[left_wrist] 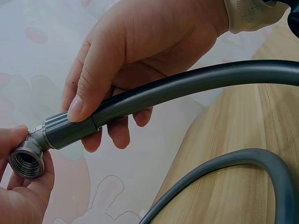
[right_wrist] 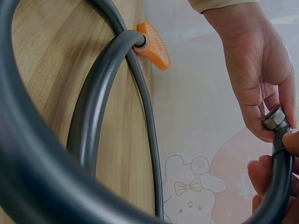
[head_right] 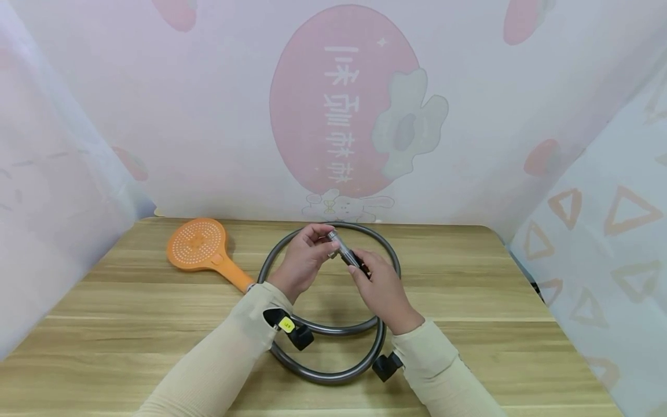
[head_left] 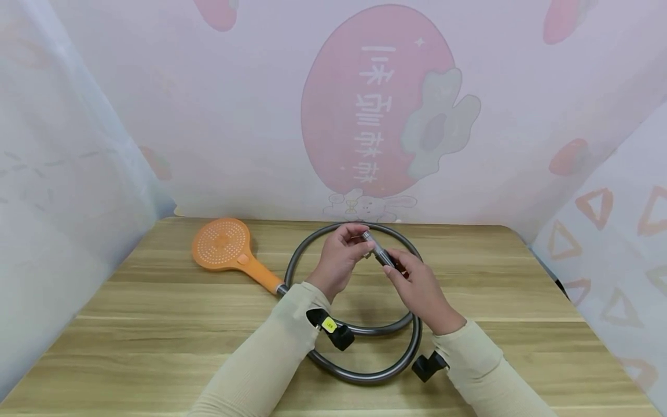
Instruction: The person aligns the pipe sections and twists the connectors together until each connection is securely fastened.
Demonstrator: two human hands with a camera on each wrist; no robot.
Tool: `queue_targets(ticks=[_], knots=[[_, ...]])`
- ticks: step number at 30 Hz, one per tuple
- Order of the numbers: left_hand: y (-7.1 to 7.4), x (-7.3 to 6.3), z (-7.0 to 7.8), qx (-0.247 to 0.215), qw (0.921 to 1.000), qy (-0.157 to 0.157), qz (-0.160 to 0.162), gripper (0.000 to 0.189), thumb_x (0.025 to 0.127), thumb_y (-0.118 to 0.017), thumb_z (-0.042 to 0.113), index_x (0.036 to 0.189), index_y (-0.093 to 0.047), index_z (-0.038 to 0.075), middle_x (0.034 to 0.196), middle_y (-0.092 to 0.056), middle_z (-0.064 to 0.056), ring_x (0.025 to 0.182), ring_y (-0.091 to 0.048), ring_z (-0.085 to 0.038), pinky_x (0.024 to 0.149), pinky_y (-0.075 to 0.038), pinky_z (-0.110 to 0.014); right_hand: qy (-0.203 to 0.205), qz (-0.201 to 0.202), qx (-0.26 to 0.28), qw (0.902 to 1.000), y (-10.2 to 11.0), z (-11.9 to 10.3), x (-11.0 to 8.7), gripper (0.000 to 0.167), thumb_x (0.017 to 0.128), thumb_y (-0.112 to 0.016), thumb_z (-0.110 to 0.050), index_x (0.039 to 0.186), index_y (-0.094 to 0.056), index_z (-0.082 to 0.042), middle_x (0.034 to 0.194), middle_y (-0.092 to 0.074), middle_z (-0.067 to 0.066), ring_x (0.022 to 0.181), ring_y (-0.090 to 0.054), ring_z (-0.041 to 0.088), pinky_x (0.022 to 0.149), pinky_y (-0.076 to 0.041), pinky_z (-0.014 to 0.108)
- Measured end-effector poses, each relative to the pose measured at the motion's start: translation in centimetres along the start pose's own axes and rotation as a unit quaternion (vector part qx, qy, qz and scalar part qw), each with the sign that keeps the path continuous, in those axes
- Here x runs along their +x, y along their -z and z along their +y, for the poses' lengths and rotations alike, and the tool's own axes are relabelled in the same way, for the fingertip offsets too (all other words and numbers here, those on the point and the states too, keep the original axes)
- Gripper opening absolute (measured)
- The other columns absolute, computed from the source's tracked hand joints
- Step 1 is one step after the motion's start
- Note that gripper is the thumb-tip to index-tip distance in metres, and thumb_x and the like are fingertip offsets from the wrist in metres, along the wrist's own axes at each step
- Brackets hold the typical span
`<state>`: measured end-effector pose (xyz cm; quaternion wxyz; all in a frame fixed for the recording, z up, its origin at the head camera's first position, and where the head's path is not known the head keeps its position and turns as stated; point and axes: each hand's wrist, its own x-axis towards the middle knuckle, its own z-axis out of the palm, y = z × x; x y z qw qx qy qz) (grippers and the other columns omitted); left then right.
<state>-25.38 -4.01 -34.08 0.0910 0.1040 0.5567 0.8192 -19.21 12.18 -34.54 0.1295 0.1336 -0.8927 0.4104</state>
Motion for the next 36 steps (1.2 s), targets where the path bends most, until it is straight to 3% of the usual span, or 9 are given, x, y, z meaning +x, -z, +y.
queue_targets(ticks=[13,18,24,29,36], knots=[[0.07,-0.02,-0.22,-0.008,0.9999,-0.010,0.005,0.026,0.087,-0.061,-0.010,0.111,-0.057,-0.002,0.099,-0.057,-0.004,0.084,-0.058,-0.012,0.073,-0.051,-0.022,-0.019,-0.011,0.004,0.9998,-0.07,-0.15,0.15,0.032,0.097,-0.059,-0.011,0.126,-0.058,0.001,0.099,-0.062,0.010,0.083,-0.054,0.018,0.069,-0.048,0.030],[-0.03,-0.07,-0.22,-0.019,0.9997,-0.011,0.011,0.025,0.087,-0.061,-0.011,0.109,-0.057,-0.001,0.103,-0.057,-0.009,0.083,-0.058,-0.011,0.072,-0.050,-0.022,-0.026,-0.015,0.008,0.9995,0.01,-0.04,0.18,0.032,0.097,-0.059,-0.012,0.127,-0.058,-0.002,0.097,-0.062,0.008,0.081,-0.053,0.018,0.066,-0.048,0.029],[-0.04,-0.12,-0.13,-0.022,0.9995,-0.009,0.019,0.026,0.086,-0.062,-0.011,0.110,-0.057,-0.001,0.105,-0.058,-0.011,0.083,-0.058,-0.011,0.072,-0.050,-0.021,-0.032,-0.014,0.016,0.9993,0.01,-0.13,0.17,0.038,0.094,-0.063,-0.014,0.130,-0.056,-0.001,0.106,-0.061,0.011,0.088,-0.056,0.022,0.068,-0.048,0.029],[0.12,-0.14,-0.15,-0.021,0.9995,-0.007,0.023,0.028,0.086,-0.061,-0.011,0.112,-0.055,-0.004,0.102,-0.058,-0.007,0.084,-0.058,-0.011,0.072,-0.050,-0.022,-0.021,0.003,0.007,0.9998,-0.16,-0.16,0.16,0.047,0.089,-0.069,-0.013,0.131,-0.053,0.002,0.111,-0.059,0.013,0.097,-0.057,0.025,0.076,-0.047,0.035],[0.27,-0.18,-0.09,-0.018,0.9995,-0.003,0.025,0.029,0.087,-0.061,-0.011,0.114,-0.055,-0.004,0.102,-0.058,-0.005,0.084,-0.057,-0.011,0.073,-0.051,-0.022,0.008,0.023,-0.026,0.9994,-0.39,-0.25,0.05,0.043,0.086,-0.073,-0.009,0.125,-0.058,0.001,0.110,-0.060,0.012,0.096,-0.058,0.024,0.078,-0.048,0.045]])
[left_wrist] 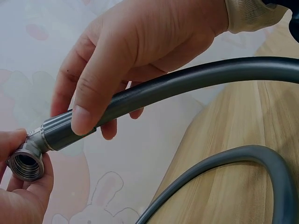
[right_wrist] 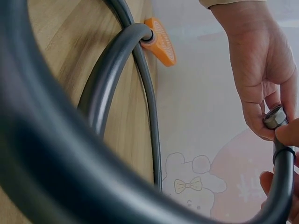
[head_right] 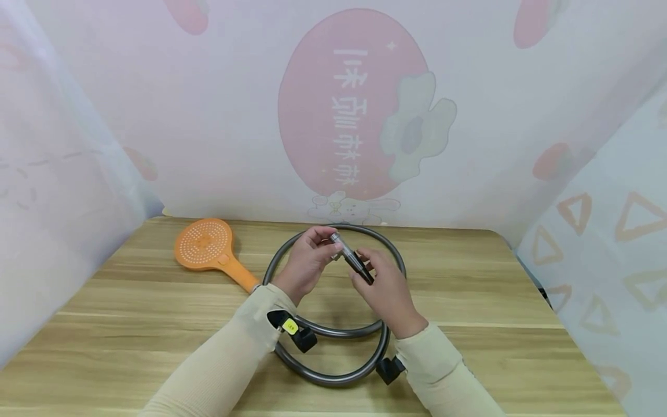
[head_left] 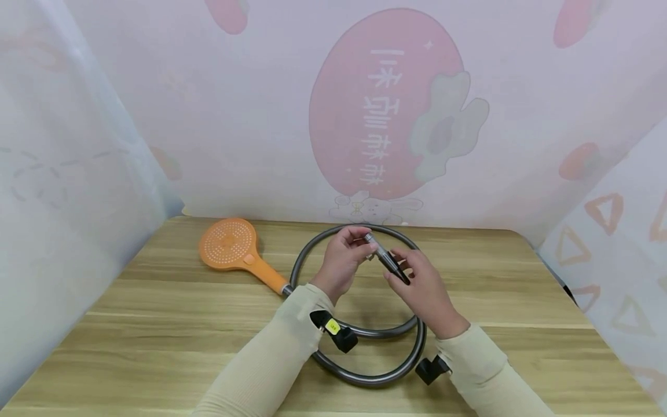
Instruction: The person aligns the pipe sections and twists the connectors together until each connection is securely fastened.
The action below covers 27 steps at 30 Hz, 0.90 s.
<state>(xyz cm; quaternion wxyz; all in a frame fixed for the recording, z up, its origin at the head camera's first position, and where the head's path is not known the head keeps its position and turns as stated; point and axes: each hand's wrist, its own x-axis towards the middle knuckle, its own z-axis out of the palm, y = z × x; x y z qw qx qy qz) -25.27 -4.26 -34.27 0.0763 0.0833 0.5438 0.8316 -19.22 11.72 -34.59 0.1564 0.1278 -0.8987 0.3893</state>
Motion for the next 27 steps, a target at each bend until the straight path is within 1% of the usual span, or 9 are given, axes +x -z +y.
queue_targets(ticks=[5,14,17,22,27], knots=[[0.03,0.09,-0.13,-0.001,1.0000,-0.003,0.001,0.026,0.087,-0.061,-0.010,0.111,-0.057,-0.001,0.102,-0.058,-0.006,0.084,-0.058,-0.012,0.072,-0.051,-0.021,0.011,0.011,-0.027,0.9995,-0.21,-0.02,-0.05,0.039,0.086,-0.073,-0.008,0.122,-0.061,-0.001,0.109,-0.061,0.011,0.093,-0.058,0.023,0.075,-0.049,0.043],[0.02,0.18,-0.14,-0.001,1.0000,-0.005,0.001,0.027,0.086,-0.062,-0.011,0.111,-0.056,-0.002,0.102,-0.058,-0.006,0.085,-0.058,-0.012,0.072,-0.051,-0.021,0.017,0.019,-0.037,0.9990,-0.29,-0.11,-0.05,0.037,0.087,-0.071,-0.008,0.122,-0.061,-0.002,0.109,-0.061,0.011,0.092,-0.059,0.024,0.074,-0.052,0.046],[0.02,0.21,-0.13,0.002,1.0000,-0.005,0.001,0.026,0.087,-0.062,-0.010,0.111,-0.057,-0.002,0.102,-0.058,-0.007,0.085,-0.057,-0.012,0.072,-0.051,-0.021,0.022,0.019,-0.042,0.9987,-0.28,-0.01,-0.04,0.036,0.088,-0.071,-0.008,0.122,-0.061,-0.003,0.109,-0.061,0.011,0.092,-0.059,0.023,0.074,-0.051,0.043],[0.07,0.16,-0.18,0.007,1.0000,0.005,0.003,0.027,0.086,-0.063,-0.010,0.111,-0.057,0.000,0.101,-0.057,-0.006,0.085,-0.057,-0.013,0.073,-0.051,-0.021,0.032,0.021,-0.050,0.9980,-0.37,0.15,-0.17,0.035,0.087,-0.071,-0.008,0.121,-0.062,-0.003,0.109,-0.061,0.010,0.089,-0.059,0.021,0.072,-0.050,0.038],[0.09,0.11,-0.19,0.012,0.9999,0.005,0.005,0.028,0.086,-0.062,-0.010,0.112,-0.057,-0.001,0.109,-0.057,-0.015,0.086,-0.057,-0.013,0.073,-0.051,-0.022,0.032,0.023,-0.051,0.9979,-0.45,0.18,-0.18,0.035,0.088,-0.071,-0.008,0.120,-0.062,-0.003,0.108,-0.062,0.009,0.088,-0.060,0.019,0.072,-0.050,0.036]])
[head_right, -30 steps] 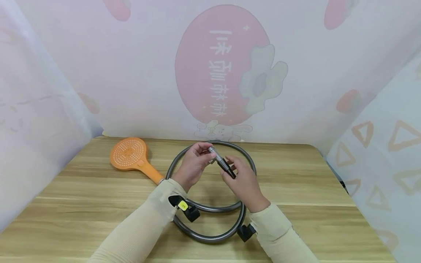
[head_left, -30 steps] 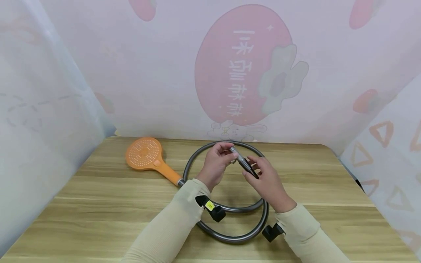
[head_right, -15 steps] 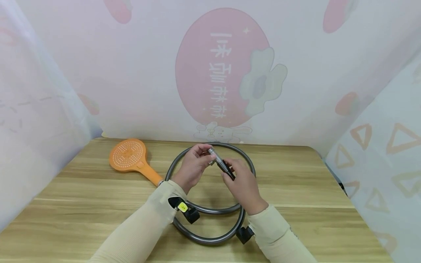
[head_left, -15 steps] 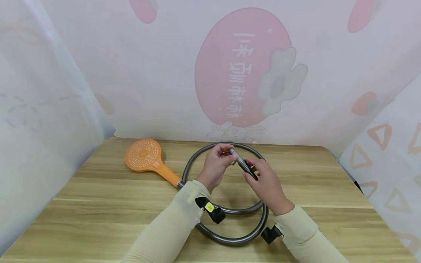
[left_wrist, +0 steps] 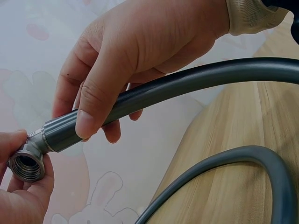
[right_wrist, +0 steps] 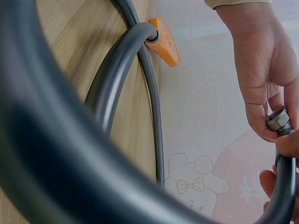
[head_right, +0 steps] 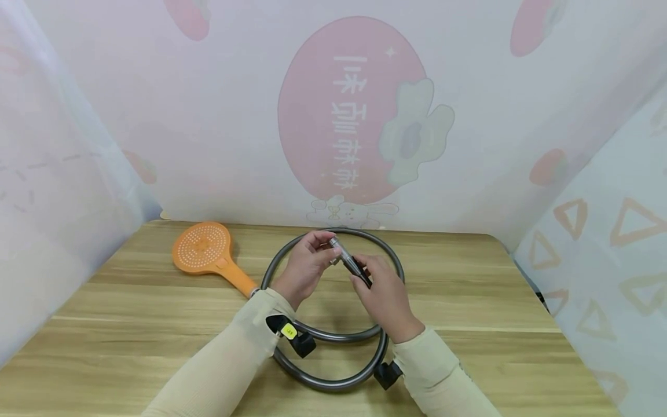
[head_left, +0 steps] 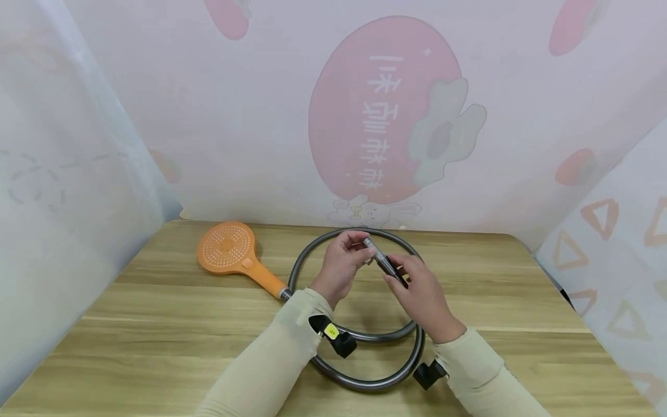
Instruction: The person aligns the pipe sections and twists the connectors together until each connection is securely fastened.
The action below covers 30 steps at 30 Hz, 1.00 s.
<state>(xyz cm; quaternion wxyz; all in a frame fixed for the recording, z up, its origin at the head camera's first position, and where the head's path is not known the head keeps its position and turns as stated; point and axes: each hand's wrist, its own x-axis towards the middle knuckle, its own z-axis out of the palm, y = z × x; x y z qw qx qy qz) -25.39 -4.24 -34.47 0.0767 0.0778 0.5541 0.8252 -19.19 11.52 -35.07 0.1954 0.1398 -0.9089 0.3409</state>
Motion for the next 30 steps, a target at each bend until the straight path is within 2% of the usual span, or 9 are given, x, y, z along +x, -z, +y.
queue_targets(ticks=[2,9,30], knots=[[0.00,-0.02,-0.01,-0.001,1.0000,0.000,0.000,0.027,0.086,-0.062,-0.010,0.111,-0.057,-0.001,0.111,-0.057,-0.016,0.086,-0.057,-0.013,0.073,-0.051,-0.022,-0.002,0.000,0.001,1.0000,-0.01,0.01,0.03,0.034,0.088,-0.070,-0.008,0.121,-0.062,-0.003,0.107,-0.062,0.009,0.088,-0.060,0.019,0.072,-0.050,0.036],[-0.01,-0.04,-0.02,-0.005,1.0000,-0.002,-0.002,0.026,0.086,-0.062,-0.010,0.110,-0.057,-0.001,0.103,-0.058,-0.007,0.086,-0.058,-0.013,0.074,-0.051,-0.022,-0.001,0.000,0.003,1.0000,-0.01,0.05,0.00,0.034,0.088,-0.070,-0.008,0.121,-0.062,-0.003,0.106,-0.062,0.008,0.087,-0.060,0.019,0.072,-0.050,0.036],[-0.24,-0.39,0.32,0.007,1.0000,-0.005,-0.004,0.027,0.087,-0.062,-0.009,0.112,-0.056,-0.003,0.104,-0.058,-0.007,0.087,-0.057,-0.012,0.075,-0.051,-0.023,-0.010,-0.026,0.023,0.9993,0.37,0.15,0.01,0.035,0.092,-0.065,-0.010,0.125,-0.060,-0.001,0.109,-0.063,0.010,0.090,-0.060,0.019,0.071,-0.051,0.033]])
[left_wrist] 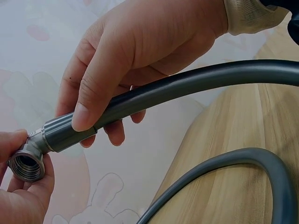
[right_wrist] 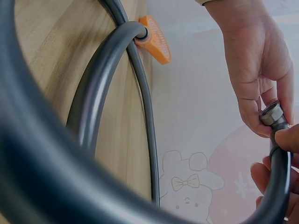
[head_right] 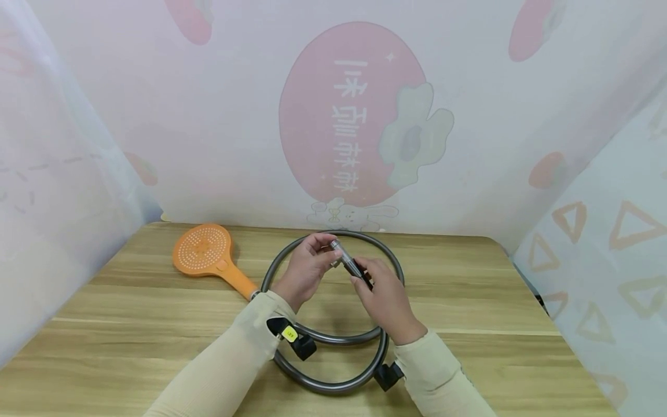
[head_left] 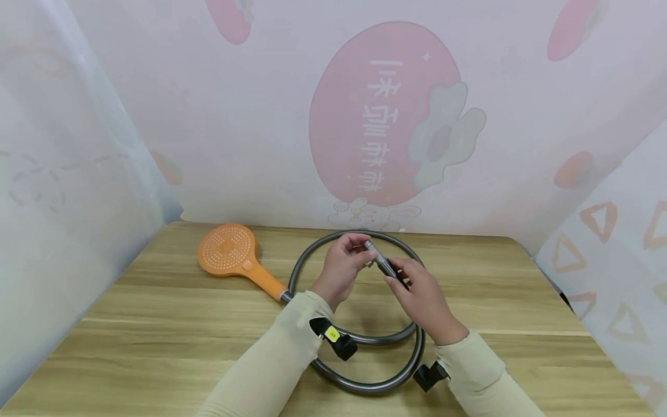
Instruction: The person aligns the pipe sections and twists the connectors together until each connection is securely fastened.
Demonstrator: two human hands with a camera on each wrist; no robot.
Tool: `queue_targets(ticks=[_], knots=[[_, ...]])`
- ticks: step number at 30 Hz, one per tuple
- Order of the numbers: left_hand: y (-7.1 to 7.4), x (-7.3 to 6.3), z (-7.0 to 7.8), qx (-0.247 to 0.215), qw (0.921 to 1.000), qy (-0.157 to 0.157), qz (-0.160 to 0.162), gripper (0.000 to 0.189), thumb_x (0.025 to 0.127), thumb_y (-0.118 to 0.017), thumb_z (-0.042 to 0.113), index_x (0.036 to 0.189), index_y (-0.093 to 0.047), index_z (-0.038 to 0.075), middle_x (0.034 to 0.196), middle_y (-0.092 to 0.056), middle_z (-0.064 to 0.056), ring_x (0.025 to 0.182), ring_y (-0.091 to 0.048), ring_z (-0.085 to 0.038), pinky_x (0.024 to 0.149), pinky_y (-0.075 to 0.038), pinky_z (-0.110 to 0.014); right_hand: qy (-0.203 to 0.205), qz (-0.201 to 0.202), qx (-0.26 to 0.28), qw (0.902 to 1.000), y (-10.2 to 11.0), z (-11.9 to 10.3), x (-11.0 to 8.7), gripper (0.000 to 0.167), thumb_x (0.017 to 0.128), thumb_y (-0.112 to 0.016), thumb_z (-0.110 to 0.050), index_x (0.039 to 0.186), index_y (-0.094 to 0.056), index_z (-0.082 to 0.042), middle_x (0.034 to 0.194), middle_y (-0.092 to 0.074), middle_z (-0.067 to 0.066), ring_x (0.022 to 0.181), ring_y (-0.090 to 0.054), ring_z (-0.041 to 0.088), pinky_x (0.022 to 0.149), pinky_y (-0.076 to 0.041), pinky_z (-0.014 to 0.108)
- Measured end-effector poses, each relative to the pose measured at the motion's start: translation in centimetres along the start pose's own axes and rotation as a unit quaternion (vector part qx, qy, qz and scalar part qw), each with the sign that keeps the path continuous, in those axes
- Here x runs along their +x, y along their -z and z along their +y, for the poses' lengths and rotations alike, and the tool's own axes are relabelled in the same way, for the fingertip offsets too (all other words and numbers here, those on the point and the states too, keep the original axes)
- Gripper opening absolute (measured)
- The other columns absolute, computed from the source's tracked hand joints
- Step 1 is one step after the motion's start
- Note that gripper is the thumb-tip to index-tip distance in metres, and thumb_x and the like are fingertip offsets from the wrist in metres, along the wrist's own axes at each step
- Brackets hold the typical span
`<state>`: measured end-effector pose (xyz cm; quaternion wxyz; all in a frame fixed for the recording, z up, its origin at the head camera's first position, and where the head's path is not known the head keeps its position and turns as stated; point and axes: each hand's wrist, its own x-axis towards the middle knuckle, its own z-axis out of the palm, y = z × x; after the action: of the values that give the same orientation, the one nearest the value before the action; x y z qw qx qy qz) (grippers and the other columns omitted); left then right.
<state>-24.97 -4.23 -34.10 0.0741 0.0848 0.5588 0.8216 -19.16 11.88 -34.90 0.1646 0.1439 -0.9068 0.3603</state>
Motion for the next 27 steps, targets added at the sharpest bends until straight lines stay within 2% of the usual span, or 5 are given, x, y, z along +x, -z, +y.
queue_targets(ticks=[9,15,22,27], knots=[[0.15,0.12,-0.26,-0.006,1.0000,0.002,0.004,0.027,0.086,-0.063,-0.009,0.112,-0.057,-0.001,0.106,-0.058,-0.008,0.088,-0.057,-0.014,0.076,-0.051,-0.023,0.002,-0.008,0.005,1.0000,0.12,-0.24,0.05,0.034,0.093,-0.063,-0.008,0.126,-0.060,0.001,0.113,-0.064,0.012,0.091,-0.061,0.022,0.071,-0.052,0.034],[0.20,0.25,-0.27,-0.010,0.9999,0.002,0.004,0.028,0.086,-0.062,-0.010,0.112,-0.057,-0.002,0.113,-0.057,-0.018,0.088,-0.057,-0.014,0.075,-0.051,-0.023,-0.008,-0.022,0.015,0.9996,0.30,-0.28,0.28,0.034,0.095,-0.061,-0.009,0.127,-0.059,0.000,0.115,-0.063,0.012,0.091,-0.060,0.021,0.071,-0.051,0.034],[0.20,0.26,-0.40,-0.011,0.9999,-0.001,0.003,0.026,0.086,-0.063,-0.009,0.111,-0.057,-0.002,0.104,-0.059,-0.007,0.087,-0.057,-0.013,0.075,-0.051,-0.023,-0.018,-0.036,0.018,0.9990,0.41,-0.07,0.42,0.034,0.095,-0.061,-0.011,0.128,-0.059,0.000,0.112,-0.063,0.011,0.089,-0.059,0.019,0.070,-0.051,0.033],[0.14,0.28,-0.27,-0.012,0.9999,-0.002,-0.001,0.027,0.087,-0.062,-0.010,0.112,-0.056,-0.003,0.103,-0.058,-0.006,0.087,-0.057,-0.012,0.074,-0.051,-0.022,-0.023,-0.044,0.021,0.9985,0.55,-0.05,0.56,0.035,0.096,-0.060,-0.011,0.129,-0.058,0.001,0.113,-0.063,0.011,0.091,-0.059,0.021,0.072,-0.051,0.034]])
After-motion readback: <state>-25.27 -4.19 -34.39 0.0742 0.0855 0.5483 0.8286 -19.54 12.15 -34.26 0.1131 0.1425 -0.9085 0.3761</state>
